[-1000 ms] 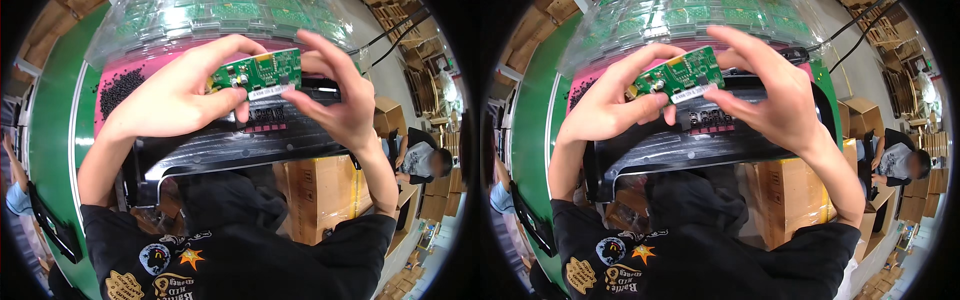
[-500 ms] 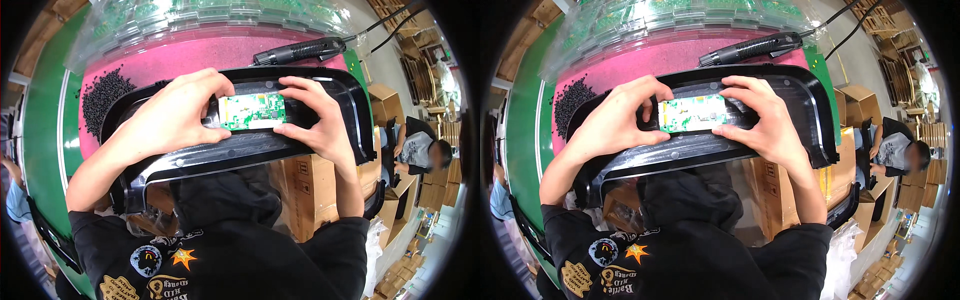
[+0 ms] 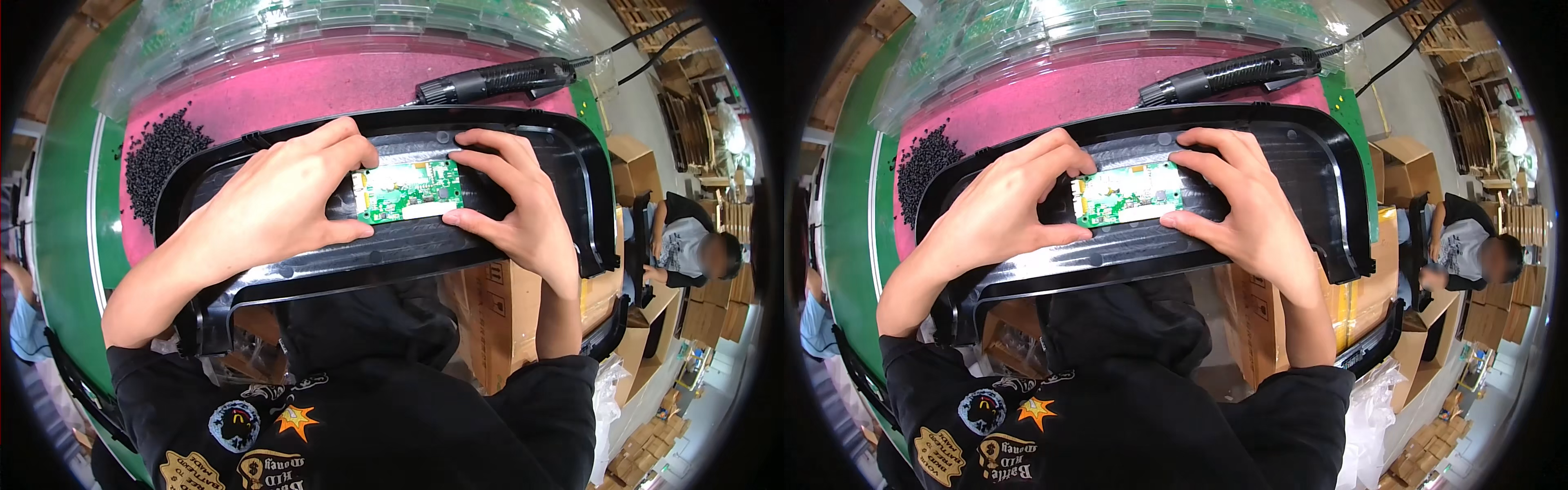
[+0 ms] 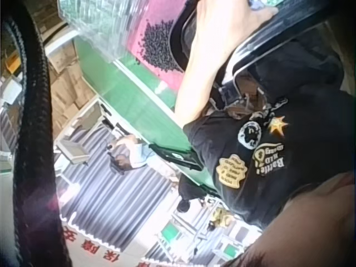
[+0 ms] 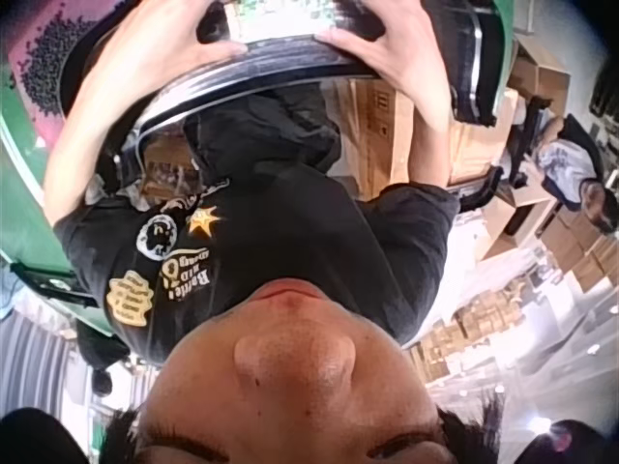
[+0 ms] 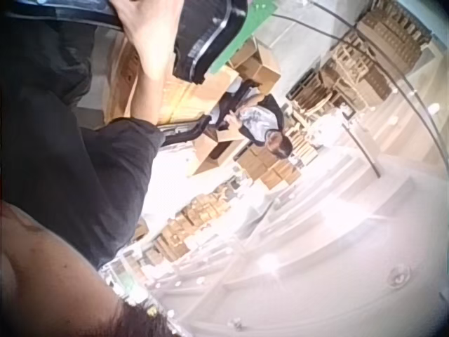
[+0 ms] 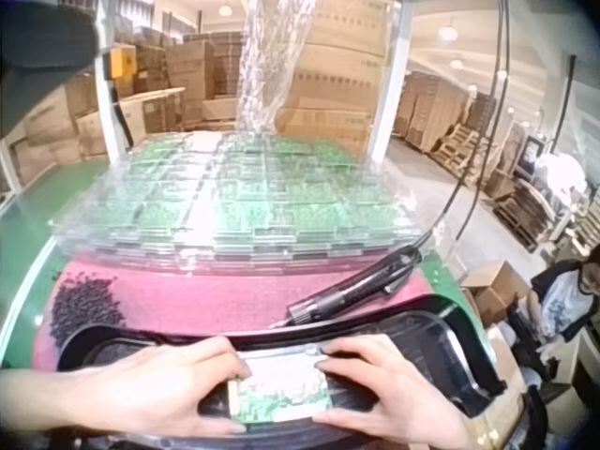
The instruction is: Installing circuit boards into plastic housings and securing them with an electric screwdriver.
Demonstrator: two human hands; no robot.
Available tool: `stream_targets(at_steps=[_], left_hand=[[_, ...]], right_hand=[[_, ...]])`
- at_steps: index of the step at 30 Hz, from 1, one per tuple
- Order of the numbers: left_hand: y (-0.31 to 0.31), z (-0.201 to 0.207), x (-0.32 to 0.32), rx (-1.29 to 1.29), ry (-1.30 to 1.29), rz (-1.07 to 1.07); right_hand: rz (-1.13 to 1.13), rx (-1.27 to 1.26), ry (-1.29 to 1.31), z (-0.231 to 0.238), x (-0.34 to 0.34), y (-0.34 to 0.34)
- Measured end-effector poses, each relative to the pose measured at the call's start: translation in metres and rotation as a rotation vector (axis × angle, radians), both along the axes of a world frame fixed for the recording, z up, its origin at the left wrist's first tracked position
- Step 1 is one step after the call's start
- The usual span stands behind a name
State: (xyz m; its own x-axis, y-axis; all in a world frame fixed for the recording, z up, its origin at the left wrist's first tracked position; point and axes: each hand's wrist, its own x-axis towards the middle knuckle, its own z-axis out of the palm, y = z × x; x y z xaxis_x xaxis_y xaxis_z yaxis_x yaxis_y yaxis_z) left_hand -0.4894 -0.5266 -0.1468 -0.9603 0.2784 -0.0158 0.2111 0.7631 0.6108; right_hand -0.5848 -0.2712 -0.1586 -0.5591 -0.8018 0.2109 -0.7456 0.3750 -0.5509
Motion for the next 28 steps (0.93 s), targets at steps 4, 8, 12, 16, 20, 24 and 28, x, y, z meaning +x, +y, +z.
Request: stream_targets(at_steps=[4,8,12,16,20,24,28], left_hand=[[-0.003,-0.004,-0.001,0.02,0.051,-0.016],[-0.005,-0.005,0.003,-0.006,0.018,0.001],[-0.011,0.006,0.007,-0.062,-0.016,-0.047],[-0.023,0.029,0.026,-0.181,0.176,-0.052],[-0.071,0.04,0.034,-0.162,0.395,0.253],[-0.135,0.018,0.054,-0.383,0.291,0.347],[-0.145,-0.001,0.06,-0.35,0.01,0.346]], right_hand=[[-0.012,0.004,0.003,0.001,0.001,-0.002],[-0.001,0.0,0.003,0.0,0.001,-0.007],[-0.019,0.044,0.051,0.004,0.004,-0.009],[-0.003,0.043,0.022,0.013,0.01,-0.006],[-0.247,-0.067,0.013,0.029,0.011,-0.001],[-0.439,0.062,0.232,0.046,-0.042,0.019],[-0.516,0.331,0.137,0.043,-0.12,0.045]])
